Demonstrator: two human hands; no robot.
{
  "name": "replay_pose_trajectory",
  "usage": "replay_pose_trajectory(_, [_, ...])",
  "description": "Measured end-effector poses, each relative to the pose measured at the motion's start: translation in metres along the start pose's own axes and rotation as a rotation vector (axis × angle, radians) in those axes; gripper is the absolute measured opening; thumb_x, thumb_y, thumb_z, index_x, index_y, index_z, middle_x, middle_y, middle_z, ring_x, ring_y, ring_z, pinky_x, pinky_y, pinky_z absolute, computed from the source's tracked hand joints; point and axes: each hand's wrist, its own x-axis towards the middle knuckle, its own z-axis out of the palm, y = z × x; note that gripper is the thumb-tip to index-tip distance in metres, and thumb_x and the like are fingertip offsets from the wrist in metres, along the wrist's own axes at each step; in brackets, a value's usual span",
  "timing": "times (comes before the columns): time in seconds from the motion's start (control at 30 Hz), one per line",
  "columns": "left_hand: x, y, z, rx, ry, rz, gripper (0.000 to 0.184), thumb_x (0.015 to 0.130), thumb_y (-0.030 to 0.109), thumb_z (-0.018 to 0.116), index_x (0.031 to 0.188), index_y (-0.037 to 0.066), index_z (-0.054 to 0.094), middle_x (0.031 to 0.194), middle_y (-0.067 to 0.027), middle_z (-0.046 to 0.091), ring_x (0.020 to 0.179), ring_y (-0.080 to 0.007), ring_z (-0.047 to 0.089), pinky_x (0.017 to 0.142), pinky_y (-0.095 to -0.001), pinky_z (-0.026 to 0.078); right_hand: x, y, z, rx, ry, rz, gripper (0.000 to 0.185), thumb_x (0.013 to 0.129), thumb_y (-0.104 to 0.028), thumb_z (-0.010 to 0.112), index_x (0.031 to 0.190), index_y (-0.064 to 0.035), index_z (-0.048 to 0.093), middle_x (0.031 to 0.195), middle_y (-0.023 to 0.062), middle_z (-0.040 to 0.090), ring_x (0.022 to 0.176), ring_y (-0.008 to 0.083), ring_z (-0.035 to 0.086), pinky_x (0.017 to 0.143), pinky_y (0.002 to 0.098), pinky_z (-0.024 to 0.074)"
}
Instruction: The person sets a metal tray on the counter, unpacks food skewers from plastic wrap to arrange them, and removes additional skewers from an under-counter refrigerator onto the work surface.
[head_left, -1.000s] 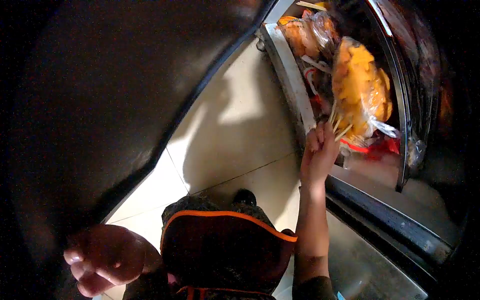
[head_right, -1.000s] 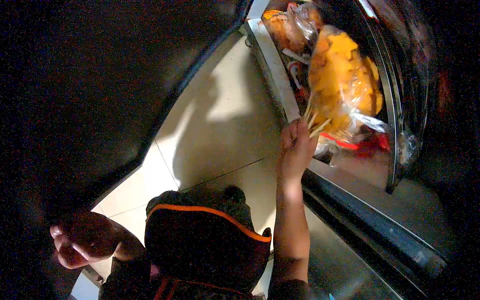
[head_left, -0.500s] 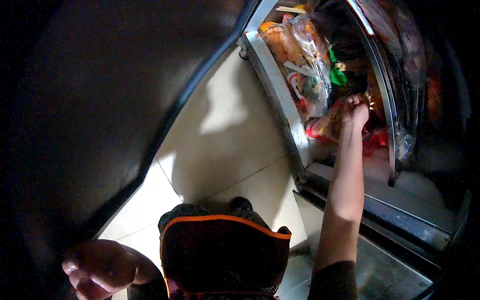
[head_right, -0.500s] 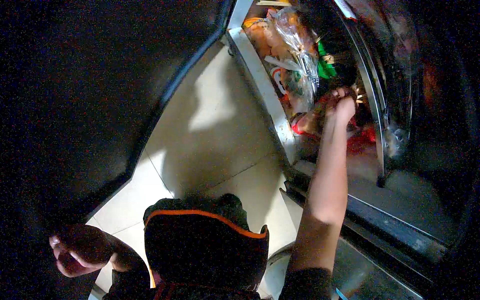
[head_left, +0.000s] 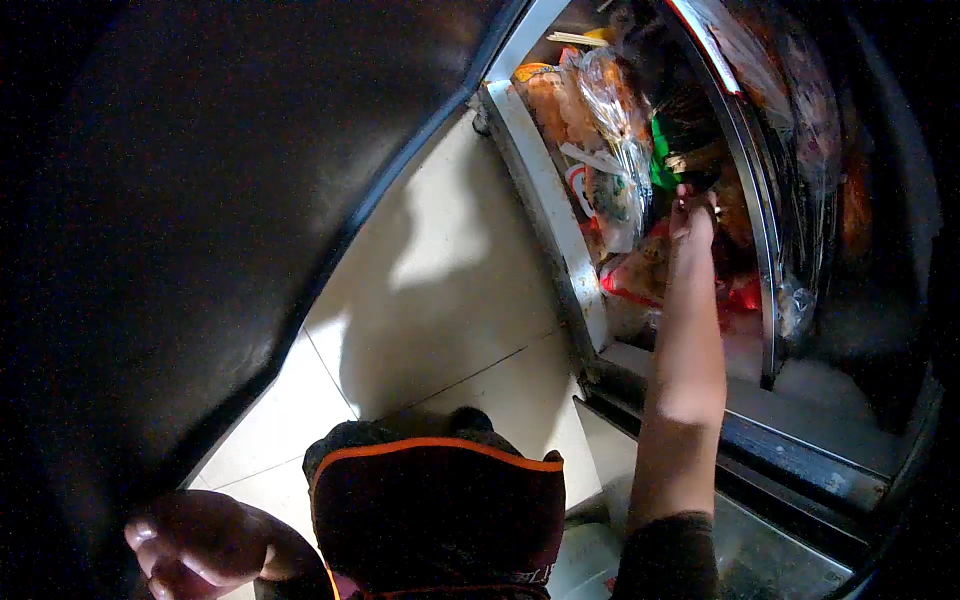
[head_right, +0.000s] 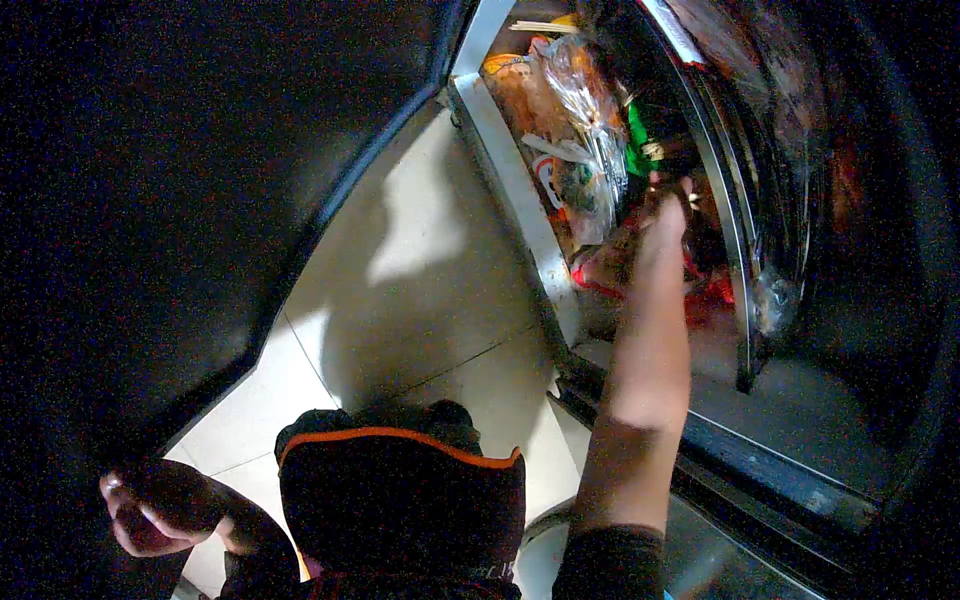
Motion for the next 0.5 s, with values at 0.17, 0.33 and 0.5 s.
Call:
replay_pose_trajectory(0.17, [-0.006,-0.019,-0.063,-0.917,0.159,-0.476,0.022,0.081,0.01,0.052,0.096,-0.002,0.043,0.088,-0.0144,0.052,0.087,-0.025,0.051,0.083,-0.0381,0.041,0.007,-0.03,0.006,-0.37,-0.095,0.555,0.047,0.09,-0.042,0.038,0.113,-0.0012,0.041,0.092,0.0168,0.059,0.07,0.0227,0.059,0.053,0.0269,0.053])
replay_pose_trajectory(0.33, [0.007,0.008,0.021,0.135,-0.115,0.032,0.02,0.083,0.01,0.049,0.098,-0.001,0.042,0.091,-0.0154,0.053,0.087,-0.0279,0.051,0.084,-0.0424,0.04,0.017,-0.022,-0.004,-0.625,-0.22,0.494,0.048,0.088,-0.049,0.037,0.091,-0.0029,0.051,0.074,0.0091,0.06,0.051,0.0093,0.054,0.039,0.0135,0.0423])
replay_pose_trajectory(0.5, [0.009,0.004,0.026,0.159,-0.189,0.139,0.023,0.084,0.012,0.048,0.103,0.0,0.04,0.091,-0.0166,0.053,0.087,-0.0314,0.051,0.083,-0.0459,0.039,0.004,-0.032,0.0,-0.732,-0.306,0.569,0.042,0.09,-0.041,0.038,0.089,-0.0036,0.055,0.073,0.007,0.061,0.05,0.0071,0.054,0.039,0.0135,0.0419])
